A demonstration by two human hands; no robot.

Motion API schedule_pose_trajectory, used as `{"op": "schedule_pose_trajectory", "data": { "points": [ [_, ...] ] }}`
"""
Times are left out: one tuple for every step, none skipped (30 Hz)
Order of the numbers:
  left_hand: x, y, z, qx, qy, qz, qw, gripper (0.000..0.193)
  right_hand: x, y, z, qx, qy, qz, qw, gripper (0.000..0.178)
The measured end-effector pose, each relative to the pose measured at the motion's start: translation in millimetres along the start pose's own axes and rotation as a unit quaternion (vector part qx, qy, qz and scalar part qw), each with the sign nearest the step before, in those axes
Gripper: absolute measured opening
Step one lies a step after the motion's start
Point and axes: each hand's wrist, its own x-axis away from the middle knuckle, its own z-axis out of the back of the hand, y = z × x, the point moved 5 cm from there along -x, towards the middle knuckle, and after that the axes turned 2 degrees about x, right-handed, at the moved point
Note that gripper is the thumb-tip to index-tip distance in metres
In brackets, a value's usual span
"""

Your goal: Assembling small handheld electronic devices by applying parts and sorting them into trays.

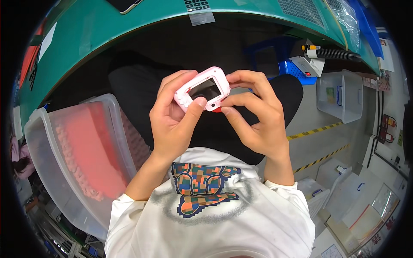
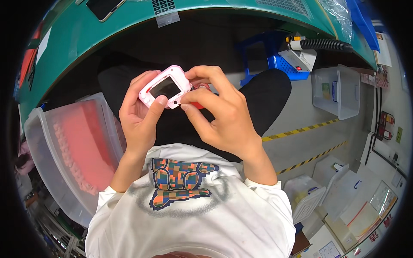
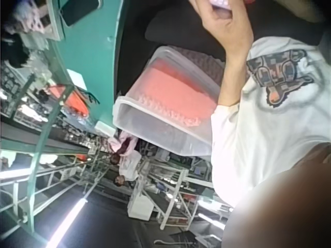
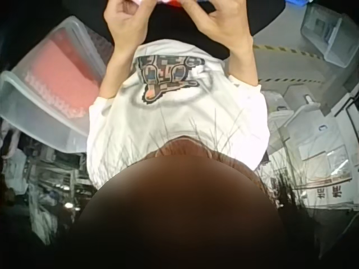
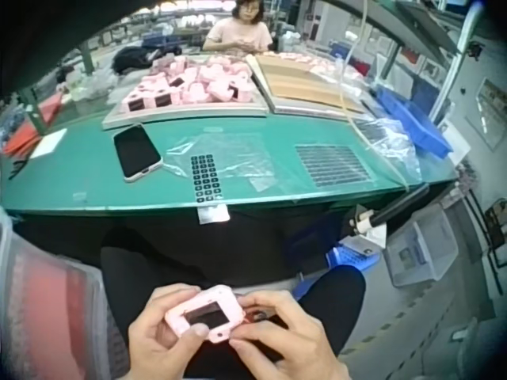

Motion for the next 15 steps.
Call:
{"op": "schedule_pose_trajectory", "data": {
  "points": [
    [-0.8,0.5,-0.5,0.001,0.001,-0.001,1.0,0.045,-0.4,-0.3,-0.1,0.001,-0.001,0.001,1.0,0.014],
    [-0.8,1.3,-1.2,-0.001,-0.001,-0.004,1.0,0.045,-0.8,-0.7,-0.6,0.026,-0.004,0.003,1.0,0.014],
    [-0.5,2.3,-1.7,-0.002,-0.001,-0.008,1.0,0.045,-1.1,-1.1,-1.2,0.05,-0.006,0.006,0.999,0.014],
    [0.1,3.4,-2.2,-0.005,-0.002,-0.011,1.0,0.045,-1.5,-1.4,-1.6,0.075,-0.009,0.01,0.997,0.014],
    [0.4,4.5,-2.7,-0.007,-0.003,-0.015,1.0,0.044,-2.0,-1.6,-1.7,0.099,-0.012,0.013,0.995,0.015],
    [0.4,5.7,-2.4,-0.007,-0.001,-0.017,1.0,0.044,-3.1,-1.8,-1.6,0.098,-0.013,0.015,0.995,0.015],
    [0.4,6.7,-2.7,-0.014,-0.002,-0.016,1.0,0.044,-4.1,-4.6,-1.5,0.138,-0.017,0.045,0.989,0.014],
    [0.3,7.6,-3.2,-0.021,-0.002,-0.015,1.0,0.044,-5.0,-7.1,-1.2,0.177,-0.021,0.075,0.981,0.014],
    [0.2,8.5,-3.8,-0.028,-0.004,-0.013,1.0,0.044,-5.6,-9.4,-1.0,0.215,-0.025,0.104,0.971,0.015],
    [0.2,9.1,-4.2,-0.035,-0.005,-0.012,0.999,0.044,-5.8,-11.1,-1.2,0.253,-0.028,0.133,0.958,0.015],
    [0.1,9.8,-4.9,-0.035,-0.005,-0.012,0.999,0.044,-6.4,-10.0,0.5,0.253,-0.028,0.134,0.958,0.015],
    [0.0,9.6,-5.4,-0.027,-0.004,-0.006,1.0,0.044,-7.2,-8.8,2.0,0.247,-0.03,0.143,0.958,0.015],
    [-0.1,9.3,-5.9,-0.019,-0.002,0.001,1.0,0.044,-8.1,-7.5,3.4,0.24,-0.033,0.152,0.958,0.014],
    [-0.2,9.0,-6.4,-0.01,-0.001,0.008,1.0,0.044,-8.5,-6.6,4.5,0.234,-0.036,0.16,0.958,0.014],
    [-0.2,8.8,-6.9,-0.001,0.0,0.015,1.0,0.044,-8.2,-6.6,5.1,0.228,-0.039,0.169,0.958,0.014]
  ]
}}
